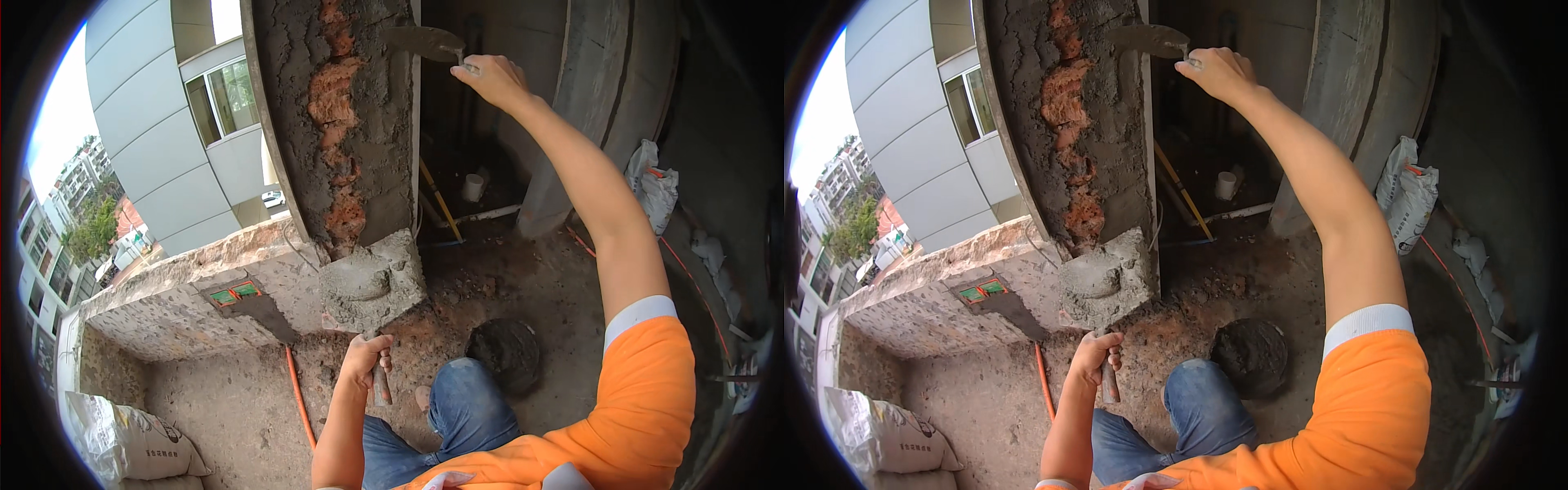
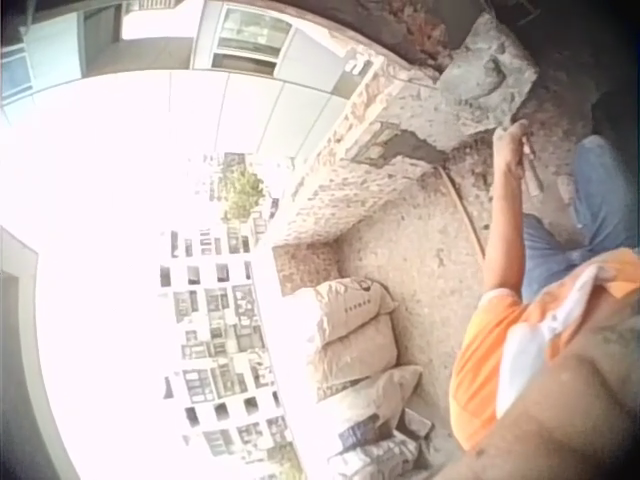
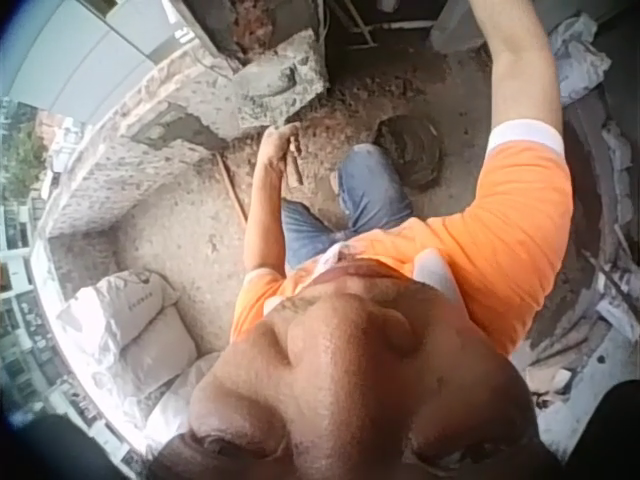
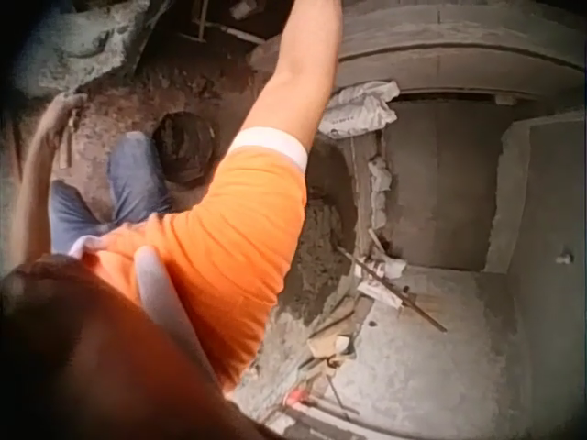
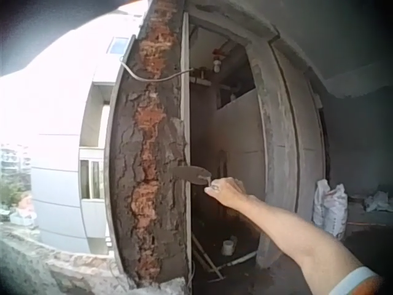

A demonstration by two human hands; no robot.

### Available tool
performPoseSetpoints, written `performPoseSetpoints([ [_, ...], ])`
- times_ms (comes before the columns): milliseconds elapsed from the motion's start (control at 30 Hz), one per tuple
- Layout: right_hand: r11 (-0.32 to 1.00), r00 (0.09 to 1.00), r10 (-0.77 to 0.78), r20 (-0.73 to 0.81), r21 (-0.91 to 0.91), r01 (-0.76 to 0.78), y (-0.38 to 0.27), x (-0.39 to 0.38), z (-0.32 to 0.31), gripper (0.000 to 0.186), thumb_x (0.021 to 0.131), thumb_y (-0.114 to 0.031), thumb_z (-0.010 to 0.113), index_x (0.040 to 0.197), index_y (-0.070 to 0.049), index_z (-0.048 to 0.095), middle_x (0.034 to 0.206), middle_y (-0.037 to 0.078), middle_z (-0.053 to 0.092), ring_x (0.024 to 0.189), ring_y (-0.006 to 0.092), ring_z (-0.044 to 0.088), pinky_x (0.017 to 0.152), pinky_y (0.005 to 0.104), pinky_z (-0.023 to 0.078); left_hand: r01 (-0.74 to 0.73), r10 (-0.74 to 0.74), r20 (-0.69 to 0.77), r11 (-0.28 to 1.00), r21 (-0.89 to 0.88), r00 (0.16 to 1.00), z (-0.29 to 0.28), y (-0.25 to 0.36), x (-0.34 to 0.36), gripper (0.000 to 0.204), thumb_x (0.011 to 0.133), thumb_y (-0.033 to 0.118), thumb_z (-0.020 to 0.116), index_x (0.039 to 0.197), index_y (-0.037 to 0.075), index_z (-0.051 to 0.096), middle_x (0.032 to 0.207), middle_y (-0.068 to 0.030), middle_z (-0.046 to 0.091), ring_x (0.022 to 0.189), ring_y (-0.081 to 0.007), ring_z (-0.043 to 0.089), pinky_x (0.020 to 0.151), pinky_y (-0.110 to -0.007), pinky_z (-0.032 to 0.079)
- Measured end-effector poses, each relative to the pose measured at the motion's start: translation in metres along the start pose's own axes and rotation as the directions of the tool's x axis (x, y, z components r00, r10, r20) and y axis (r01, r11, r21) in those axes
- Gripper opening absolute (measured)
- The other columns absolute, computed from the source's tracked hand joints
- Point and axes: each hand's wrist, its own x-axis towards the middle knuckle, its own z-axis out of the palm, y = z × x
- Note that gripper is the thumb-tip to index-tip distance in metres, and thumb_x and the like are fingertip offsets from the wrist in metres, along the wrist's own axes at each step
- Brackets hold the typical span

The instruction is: Applying cement mortar to a brick wall using a trowel and a hawk to create a smooth surface.

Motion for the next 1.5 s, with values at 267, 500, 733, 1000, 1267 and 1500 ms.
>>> performPoseSetpoints([
  [267,0.99,0.98,0.053,-0.193,-0.122,-0.078,0.002,0.06,-0.044,0.043,0.089,-0.051,0.053,0.095,-0.011,0.069,0.096,0.013,0.07,0.097,0.0345,0.065,0.083,0.0459,0.05,-0.018,0.021,-0.036,0.996,0.091,0.999,-0.007,-0.012,-0.013,0.013,0.081,0.006,0.067,0.074,0.003,0.056,0.057,-0.0034,0.05,0.043,-0.0156,0.049,0.039,-0.032,0.041],
  [500,0.999,0.943,-0.049,-0.328,-0.037,0.039,-0.006,-0.052,-0.008,0.043,0.086,-0.045,0.064,0.102,-0.005,0.068,0.092,0.012,0.067,0.084,0.0321,0.066,0.073,0.0394,0.051,-0.044,0.06,-0.095,0.985,0.167,0.994,0.019,-0.021,0.01,0.017,0.08,0.006,0.065,0.068,0.002,0.054,0.054,-0.0044,0.051,0.037,-0.0164,0.048,0.035,-0.031,0.039],
  [733,0.885,0.899,0.107,0.424,0.371,-0.281,-0.041,-0.316,0.069,0.029,0.086,-0.027,0.065,0.097,0.001,0.067,0.071,0.011,0.063,0.064,0.0161,0.058,0.064,0.0297,0.048,-0.07,0.116,-0.127,0.945,0.319,0.985,0.029,-0.037,0.048,0.018,0.081,0.006,0.067,0.072,0.002,0.052,0.06,-0.0046,0.053,0.043,-0.0147,0.049,0.039,-0.03,0.042],
  [1000,0.909,0.427,0.409,0.806,-0.322,-0.263,0.063,-0.45,0.028,0.028,0.083,-0.028,0.061,0.092,-0.002,0.068,0.085,0.019,0.069,0.082,0.0338,0.068,0.073,0.0428,0.052,0.093,0.076,-0.241,0.779,0.619,0.968,-0.062,-0.124,0.056,0.018,0.08,0.011,0.066,0.079,0.0,0.052,0.06,-0.005,0.056,0.045,-0.0143,0.052,0.044,-0.029,0.043],
  [1267,0.85,-0.043,0.262,0.964,-0.209,0.484,0.114,-0.542,0.121,0.019,0.08,-0.017,0.063,0.09,-0.005,0.074,0.092,0.014,0.072,0.087,0.0276,0.071,0.074,0.0381,0.056,0.327,-0.209,-0.253,0.674,0.662,0.944,-0.105,-0.232,0.064,0.016,0.079,0.008,0.065,0.082,-0.001,0.053,0.06,-0.0047,0.055,0.045,-0.0141,0.053,0.041,-0.03,0.043],
  [1500,0.985,-0.261,0.153,0.953,-0.127,0.115,0.063,-0.622,0.155,0.032,0.075,-0.024,0.064,0.093,0.001,0.072,0.095,0.017,0.071,0.091,0.032,0.069,0.081,0.0422,0.054,0.366,-0.239,-0.283,0.714,0.597,0.929,-0.113,-0.227,0.062,0.022,0.081,0.009,0.064,0.066,0.006,0.048,0.053,-0.0017,0.049,0.04,-0.0128,0.047,0.038,-0.029,0.04],
])
